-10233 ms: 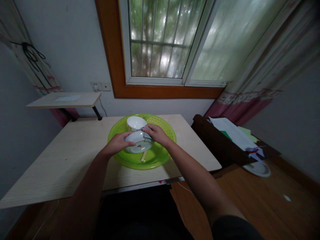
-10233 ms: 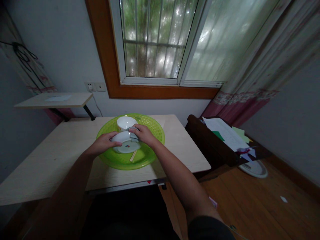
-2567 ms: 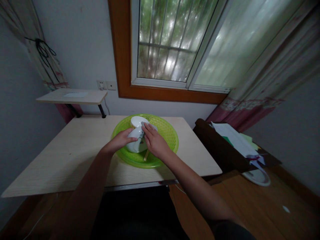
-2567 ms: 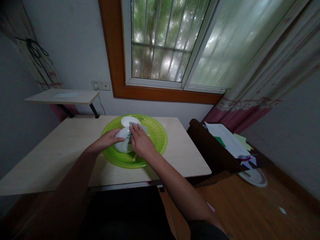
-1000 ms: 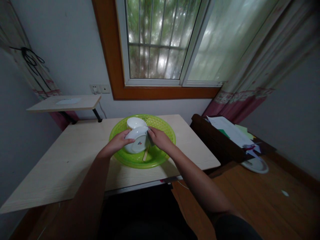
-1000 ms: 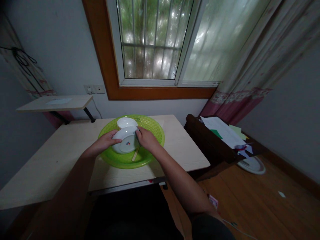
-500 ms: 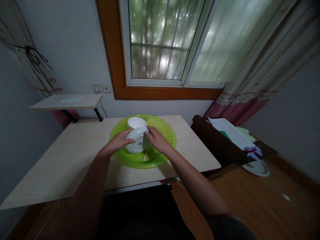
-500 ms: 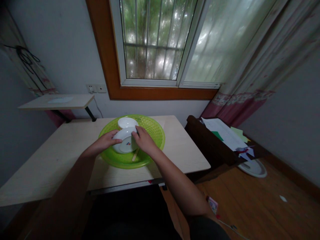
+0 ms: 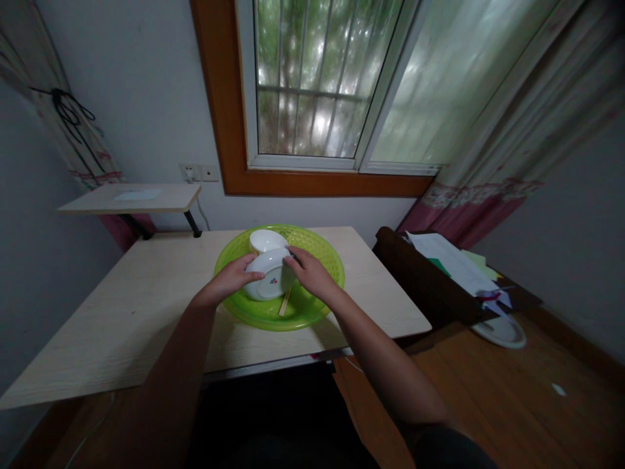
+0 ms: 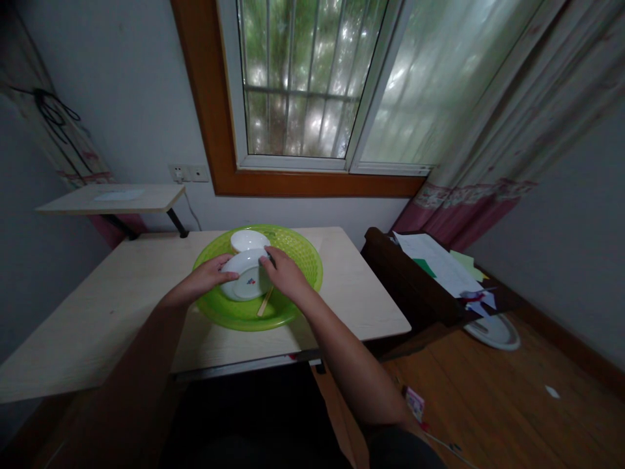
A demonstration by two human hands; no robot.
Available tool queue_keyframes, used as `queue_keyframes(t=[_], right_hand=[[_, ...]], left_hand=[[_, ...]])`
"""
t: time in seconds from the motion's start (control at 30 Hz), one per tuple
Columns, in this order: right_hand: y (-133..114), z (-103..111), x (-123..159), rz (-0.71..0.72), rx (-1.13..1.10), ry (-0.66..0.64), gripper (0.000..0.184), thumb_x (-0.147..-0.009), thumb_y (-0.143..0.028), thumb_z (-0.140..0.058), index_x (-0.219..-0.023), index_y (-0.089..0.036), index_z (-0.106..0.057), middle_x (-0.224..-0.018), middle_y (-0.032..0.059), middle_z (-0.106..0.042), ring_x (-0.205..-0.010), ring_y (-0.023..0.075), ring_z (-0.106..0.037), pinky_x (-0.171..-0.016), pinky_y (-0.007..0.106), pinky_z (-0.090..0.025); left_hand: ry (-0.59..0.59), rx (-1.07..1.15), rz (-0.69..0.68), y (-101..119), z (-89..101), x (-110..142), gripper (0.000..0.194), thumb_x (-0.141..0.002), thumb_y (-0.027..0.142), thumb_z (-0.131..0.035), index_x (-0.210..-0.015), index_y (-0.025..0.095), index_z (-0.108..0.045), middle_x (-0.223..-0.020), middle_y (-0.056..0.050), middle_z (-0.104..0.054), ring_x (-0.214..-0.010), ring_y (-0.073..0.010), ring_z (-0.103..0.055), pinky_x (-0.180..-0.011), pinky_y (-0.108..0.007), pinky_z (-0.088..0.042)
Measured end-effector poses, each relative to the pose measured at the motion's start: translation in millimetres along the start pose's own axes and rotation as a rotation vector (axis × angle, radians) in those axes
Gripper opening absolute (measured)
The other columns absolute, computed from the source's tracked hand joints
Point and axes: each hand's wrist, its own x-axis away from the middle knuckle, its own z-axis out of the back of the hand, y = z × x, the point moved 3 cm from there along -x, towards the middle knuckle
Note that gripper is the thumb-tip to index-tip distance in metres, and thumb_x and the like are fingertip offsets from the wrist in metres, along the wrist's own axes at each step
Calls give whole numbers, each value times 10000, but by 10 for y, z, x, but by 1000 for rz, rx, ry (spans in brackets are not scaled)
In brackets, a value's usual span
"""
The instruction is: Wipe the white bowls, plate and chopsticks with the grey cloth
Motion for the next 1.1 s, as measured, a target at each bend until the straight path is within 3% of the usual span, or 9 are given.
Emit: queue_keyframes(t=[0.3, 0.63, 0.8, 0.93, 1.1], right_hand=[[303, 30, 42, -229, -152, -86, 423, -1033, -467, -468, -1261, -219, -724, -1333, 95, -720, -1258, 280, -668, -1150, 503, -456], [-33, 28, 29, 20, 7, 3, 475, -1040, -404, -488, -1401, -131, -633, -1452, 172, -627, -1370, 275, -579, -1208, 453, -397], [-109, -19, 80, 107, 40, 29, 483, -1037, -385, -489, -1435, -139, -608, -1526, 160, -562, -1453, 269, -502, -1255, 467, -339], [34, -26, 110, 10, -2, 39, 498, -1020, -366, -506, -1458, -144, -585, -1540, 152, -546, -1449, 275, -510, -1248, 493, -350], [201, 8, 99, -151, -94, -4, 422, -1028, -361, -487, -1372, -197, -668, -1431, 109, -654, -1358, 266, -605, -1202, 491, -416]], left_hand=[[-6, 18, -13, 45, 1, 21, 465, -744, 481, -751, -1094, 182, -684, -1102, -80, -750, -1024, -295, -684, -912, -418, -539], [-24, 47, 8, -16, -10, 4, 501, -748, 468, -750, -1151, 181, -676, -1124, -90, -743, -1010, -284, -687, -888, -407, -548], [-7, 31, -5, -51, -5, -6, 490, -739, 485, -761, -1113, 178, -677, -1105, -85, -739, -1007, -288, -682, -889, -405, -544], [-4, 38, 3, -28, -5, 7, 492, -753, 497, -751, -1121, 178, -676, -1111, -85, -744, -1010, -294, -688, -873, -403, -550], [7, 15, 4, -20, 1, 7, 488, -748, 495, -757, -1106, 170, -685, -1109, -87, -741, -1022, -306, -686, -911, -423, -542]])
